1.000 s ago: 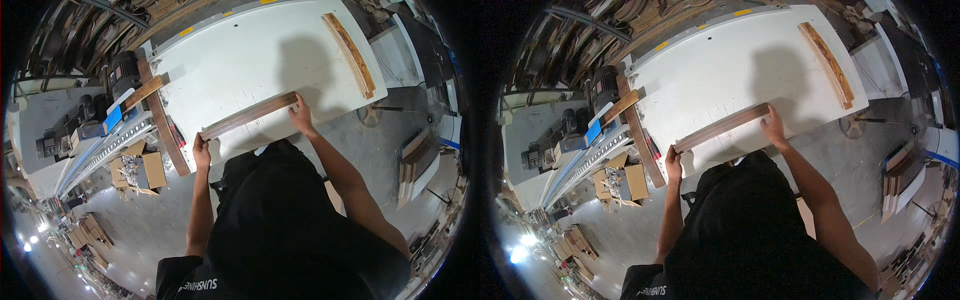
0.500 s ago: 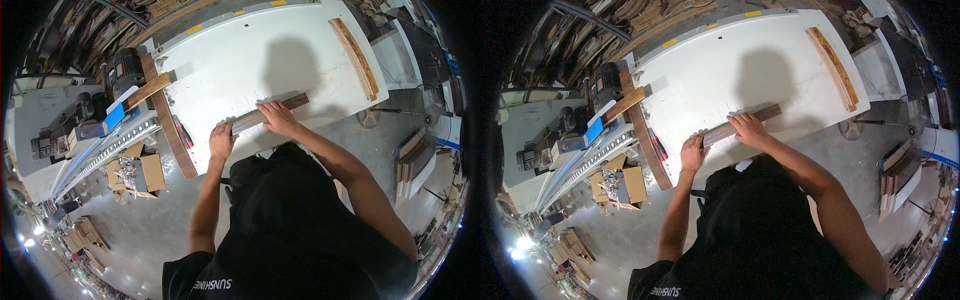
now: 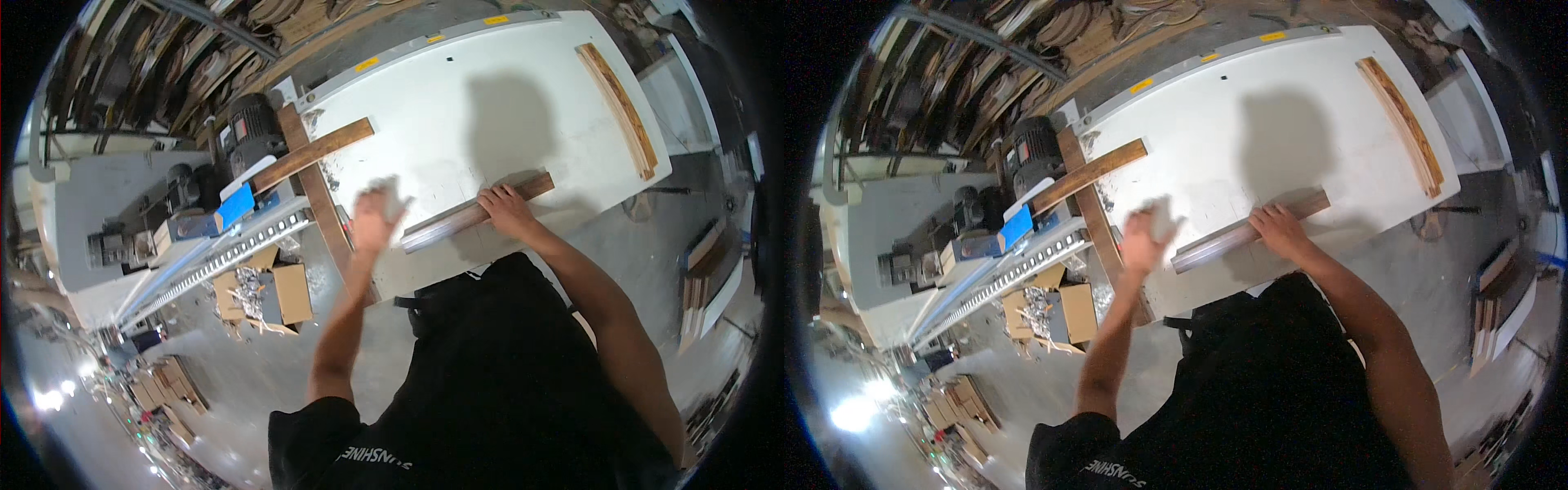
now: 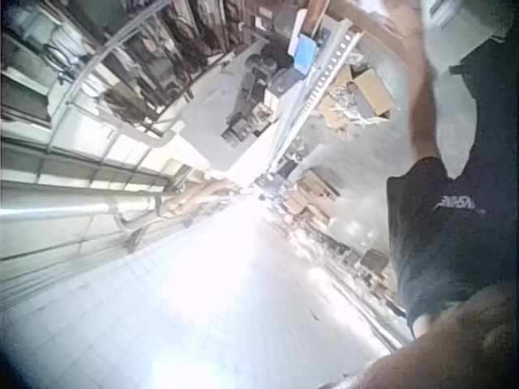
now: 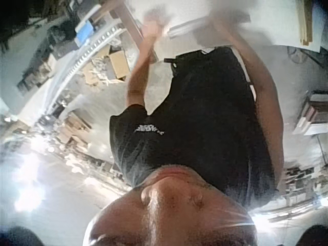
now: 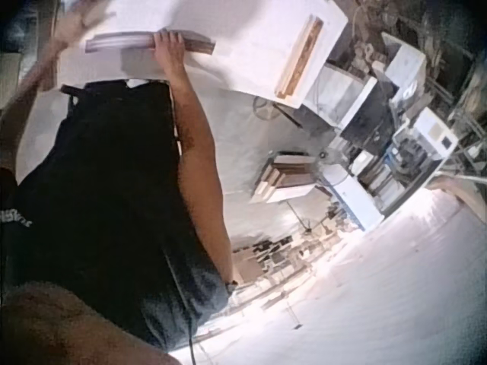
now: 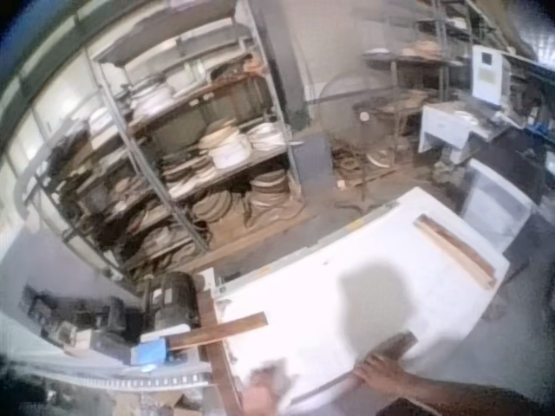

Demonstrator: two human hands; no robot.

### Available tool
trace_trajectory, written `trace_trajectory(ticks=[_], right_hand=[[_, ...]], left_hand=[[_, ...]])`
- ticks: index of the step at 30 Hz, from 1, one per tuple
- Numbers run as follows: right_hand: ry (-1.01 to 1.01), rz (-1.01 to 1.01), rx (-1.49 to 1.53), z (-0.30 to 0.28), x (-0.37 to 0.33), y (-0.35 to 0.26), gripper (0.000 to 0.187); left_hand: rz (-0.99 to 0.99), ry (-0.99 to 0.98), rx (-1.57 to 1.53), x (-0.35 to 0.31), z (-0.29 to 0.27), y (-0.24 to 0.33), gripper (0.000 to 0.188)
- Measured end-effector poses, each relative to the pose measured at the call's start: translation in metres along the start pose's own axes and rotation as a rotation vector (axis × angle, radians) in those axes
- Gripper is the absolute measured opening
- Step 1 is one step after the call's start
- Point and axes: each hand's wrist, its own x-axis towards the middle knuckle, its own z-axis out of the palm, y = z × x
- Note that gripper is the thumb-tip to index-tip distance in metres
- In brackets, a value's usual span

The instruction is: The recorder is sorting and inspecting stained wood planks on a work table in a factory setting.

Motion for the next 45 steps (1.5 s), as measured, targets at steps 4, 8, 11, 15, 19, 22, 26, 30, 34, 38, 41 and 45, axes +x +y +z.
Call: trace_trajectory(ticks=[4, 8, 11, 15, 19, 22, 26, 30, 34, 38, 41, 45], right_hand=[[0.031, -0.022, -0.050, 0.013, -0.001, 0.002, 0.053], [0.029, 0.031, -0.026, 0.008, -0.001, -0.003, 0.039], [0.075, 0.009, -0.017, -0.005, 0.004, -0.009, 0.031], [0.103, 0.028, -0.127, 0.008, -0.007, -0.004, 0.038], [0.128, 0.000, -0.019, -0.021, -0.002, -0.013, 0.055], [0.199, 0.002, -0.014, -0.018, -0.003, -0.012, 0.062], [0.293, -0.010, -0.043, -0.004, -0.007, -0.003, 0.061], [0.358, -0.027, -0.019, -0.001, -0.007, -0.001, 0.052], [0.246, -0.031, 0.032, -0.005, -0.008, 0.007, 0.059], [-0.073, 0.100, 0.107, -0.026, -0.011, 0.045, 0.083], [0.008, 0.147, 0.082, -0.032, -0.035, 0.088, 0.095], [0.190, 0.267, 0.395, -0.033, -0.055, 0.114, 0.110]], left_hand=[[-0.272, -0.152, 0.498, 0.056, -0.041, -0.143, 0.100], [-0.394, -0.475, 0.566, 0.104, -0.055, -0.215, 0.109], [-0.180, -0.504, 0.646, 0.123, -0.038, -0.234, 0.085], [-0.112, -0.449, 0.211, 0.141, 0.020, -0.122, 0.071], [-0.081, -0.517, -0.012, 0.106, 0.049, 0.000, 0.065], [-0.052, -0.501, -0.178, 0.083, 0.075, 0.053, 0.044], [-0.031, -0.452, -0.323, 0.041, 0.087, 0.101, 0.033], [-0.050, -0.316, -0.376, 0.001, 0.083, 0.107, 0.037], [-0.160, -0.292, -0.167, -0.038, 0.057, 0.077, 0.040], [-0.326, -0.121, 0.083, -0.084, 0.044, 0.053, 0.054], [-0.528, -0.136, 0.036, -0.098, 0.042, 0.057, 0.061], [-0.802, 0.174, -0.745, -0.127, 0.077, 0.048, 0.057]])
